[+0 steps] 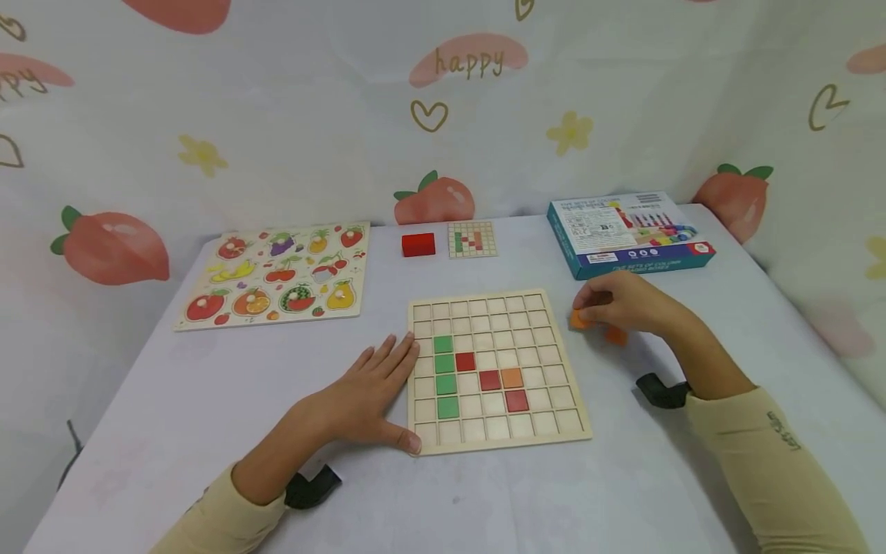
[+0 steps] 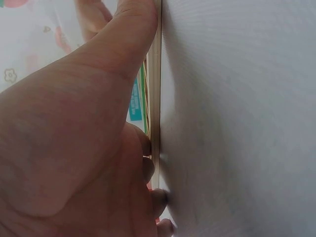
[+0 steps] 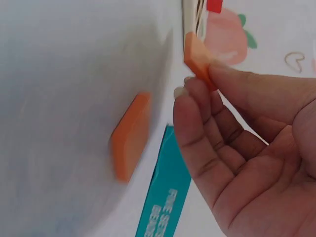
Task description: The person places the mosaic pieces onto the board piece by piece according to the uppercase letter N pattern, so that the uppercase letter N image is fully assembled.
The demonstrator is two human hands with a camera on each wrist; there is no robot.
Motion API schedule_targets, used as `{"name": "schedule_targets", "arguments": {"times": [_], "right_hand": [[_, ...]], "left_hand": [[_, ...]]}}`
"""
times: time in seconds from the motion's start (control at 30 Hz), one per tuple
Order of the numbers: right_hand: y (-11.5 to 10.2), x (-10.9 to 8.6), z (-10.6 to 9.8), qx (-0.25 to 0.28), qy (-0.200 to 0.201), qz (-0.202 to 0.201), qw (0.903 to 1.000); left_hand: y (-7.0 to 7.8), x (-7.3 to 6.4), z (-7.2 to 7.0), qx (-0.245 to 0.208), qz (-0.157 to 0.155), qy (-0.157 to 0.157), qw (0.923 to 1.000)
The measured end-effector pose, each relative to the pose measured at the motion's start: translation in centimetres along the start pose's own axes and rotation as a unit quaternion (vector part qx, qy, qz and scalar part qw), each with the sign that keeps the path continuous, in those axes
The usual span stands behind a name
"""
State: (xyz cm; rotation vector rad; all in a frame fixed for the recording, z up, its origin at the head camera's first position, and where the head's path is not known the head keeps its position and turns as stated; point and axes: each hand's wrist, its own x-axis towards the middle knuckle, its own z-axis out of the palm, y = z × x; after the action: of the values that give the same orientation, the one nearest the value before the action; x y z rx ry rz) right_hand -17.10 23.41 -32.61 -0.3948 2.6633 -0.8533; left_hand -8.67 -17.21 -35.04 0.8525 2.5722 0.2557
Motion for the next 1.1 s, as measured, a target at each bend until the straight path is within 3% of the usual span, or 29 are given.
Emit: {"name": "schedule_targets", "arguments": {"times": [0.5, 0.8, 1.1], "right_hand": [[-4.4, 1.2, 2.9, 0.049, -0.064, -0.088, 0.9928], [-6.3, 1.8, 5.1, 0.030, -0.092, -0.116, 0.9885], [-7.0, 1.9, 5.7, 0.015, -0.094, -0.148, 0.9844]], "left_hand": [[-0.2, 0.0, 0.2, 0.003, 0.004, 0.005, 1.0000], [-0.2, 0.1, 0.3, 0.005, 0.003, 0.004, 1.0000], [-0.2, 0.0, 0.2, 0.005, 0.005, 0.003, 1.0000]]}}
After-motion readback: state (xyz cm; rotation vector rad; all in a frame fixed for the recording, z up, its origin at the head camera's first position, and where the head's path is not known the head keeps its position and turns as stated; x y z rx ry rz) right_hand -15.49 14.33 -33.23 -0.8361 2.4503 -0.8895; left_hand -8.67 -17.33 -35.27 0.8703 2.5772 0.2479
